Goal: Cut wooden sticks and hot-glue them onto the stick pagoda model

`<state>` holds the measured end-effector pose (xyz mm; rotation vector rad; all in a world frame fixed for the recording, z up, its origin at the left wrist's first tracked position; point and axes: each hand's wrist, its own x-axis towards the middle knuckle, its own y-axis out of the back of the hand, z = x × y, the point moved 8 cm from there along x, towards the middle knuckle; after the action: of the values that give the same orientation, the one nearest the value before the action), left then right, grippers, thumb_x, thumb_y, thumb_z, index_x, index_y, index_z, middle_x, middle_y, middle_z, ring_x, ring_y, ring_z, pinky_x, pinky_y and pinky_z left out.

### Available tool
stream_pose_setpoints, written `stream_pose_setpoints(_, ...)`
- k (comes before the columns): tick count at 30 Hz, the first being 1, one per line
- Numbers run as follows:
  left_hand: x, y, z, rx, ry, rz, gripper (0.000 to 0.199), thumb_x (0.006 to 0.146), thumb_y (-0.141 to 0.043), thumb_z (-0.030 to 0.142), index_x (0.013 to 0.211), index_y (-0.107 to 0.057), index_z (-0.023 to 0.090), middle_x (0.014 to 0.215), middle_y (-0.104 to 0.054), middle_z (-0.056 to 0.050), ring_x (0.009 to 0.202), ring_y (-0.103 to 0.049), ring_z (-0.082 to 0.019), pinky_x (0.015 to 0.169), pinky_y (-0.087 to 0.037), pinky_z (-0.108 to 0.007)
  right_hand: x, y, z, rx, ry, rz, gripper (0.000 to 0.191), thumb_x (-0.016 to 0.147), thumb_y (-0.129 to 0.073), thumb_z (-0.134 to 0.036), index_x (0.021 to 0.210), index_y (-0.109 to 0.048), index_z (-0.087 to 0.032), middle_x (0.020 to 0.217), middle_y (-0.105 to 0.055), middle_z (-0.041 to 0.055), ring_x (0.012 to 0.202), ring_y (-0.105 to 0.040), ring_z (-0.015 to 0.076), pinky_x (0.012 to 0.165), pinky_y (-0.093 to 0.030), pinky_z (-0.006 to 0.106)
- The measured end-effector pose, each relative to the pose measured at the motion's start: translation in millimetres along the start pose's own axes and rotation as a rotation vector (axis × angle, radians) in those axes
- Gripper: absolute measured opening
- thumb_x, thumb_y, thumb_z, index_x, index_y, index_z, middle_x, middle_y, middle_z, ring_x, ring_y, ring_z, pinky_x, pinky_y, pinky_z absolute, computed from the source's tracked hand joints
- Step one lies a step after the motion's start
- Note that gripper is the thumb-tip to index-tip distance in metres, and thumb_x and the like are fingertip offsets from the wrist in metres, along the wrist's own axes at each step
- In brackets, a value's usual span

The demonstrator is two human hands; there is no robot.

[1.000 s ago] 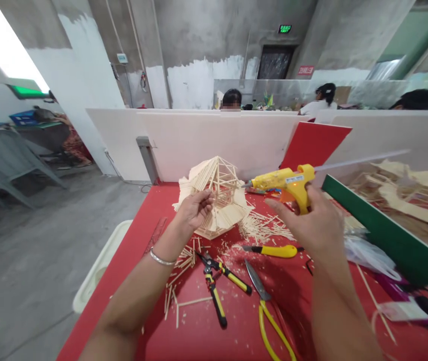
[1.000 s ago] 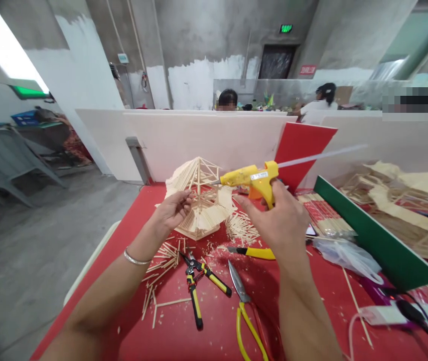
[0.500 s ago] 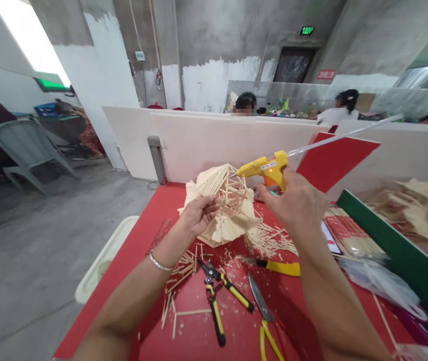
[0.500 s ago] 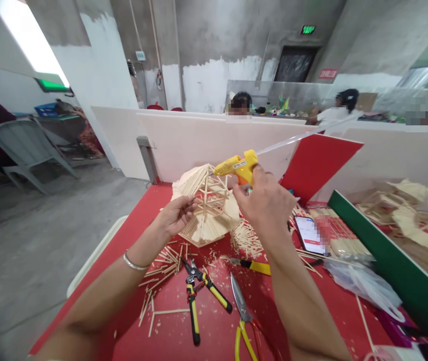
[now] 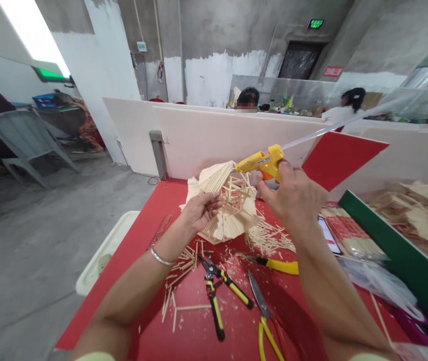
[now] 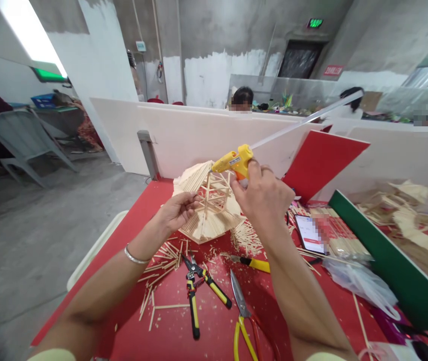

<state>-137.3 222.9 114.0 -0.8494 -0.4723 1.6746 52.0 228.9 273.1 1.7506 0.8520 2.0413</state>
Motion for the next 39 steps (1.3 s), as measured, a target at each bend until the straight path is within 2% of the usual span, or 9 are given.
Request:
stream_pose_setpoints(12, 6.2, 2.6, 1.6, 0.012, 0.02, -0.037, 0.01, 0.084, -0.059, 0.008, 0.081, -0.068, 0.005, 0.065, -0.071, -0.008, 0.051, -0.066, -0.01, 0.041, -0.05, -0.013, -0.5, 0.7, -3.7, 0.002, 0.007, -0.013, 0.047, 0.093, -0.043, -0.054, 0.123, -0.055, -0.021, 0.096, -0.068, 0.0078, 0.07, -0.054, 0.0173, 0.056, -0.012, 0.032)
stream_pose_setpoints(27, -0.3, 2.8, 3.6, 0.008, 0.0, 0.028, 0.008, 0.084, -0.06, 0.007, 0.079, -0.067, 0.007, 0.064, -0.07, -0.007, 0.05, -0.065, -0.009, 0.039, -0.048, -0.013, -0.7, 3.2, -2.8, 0.011, -0.002, -0.014, 0.048, 0.091, -0.045, -0.054, 0.123, -0.056, -0.019, 0.096, -0.067, 0.0092, 0.071, -0.054, 0.0173, 0.056, -0.016, 0.032)
stream_pose_setpoints(39, 4.4, 3.7, 2.7, 0.043, -0.025, -0.03, 0.011, 0.086, -0.059, 0.009, 0.083, -0.069, 0.005, 0.066, -0.072, -0.008, 0.051, -0.066, -0.01, 0.041, -0.05, -0.013, -0.4, 3.4, -1.3, 0.043, -0.025, -0.011, 0.048, 0.092, -0.043, -0.055, 0.123, -0.056, -0.02, 0.097, -0.068, 0.0088, 0.069, -0.053, 0.0163, 0.056, -0.015, 0.031)
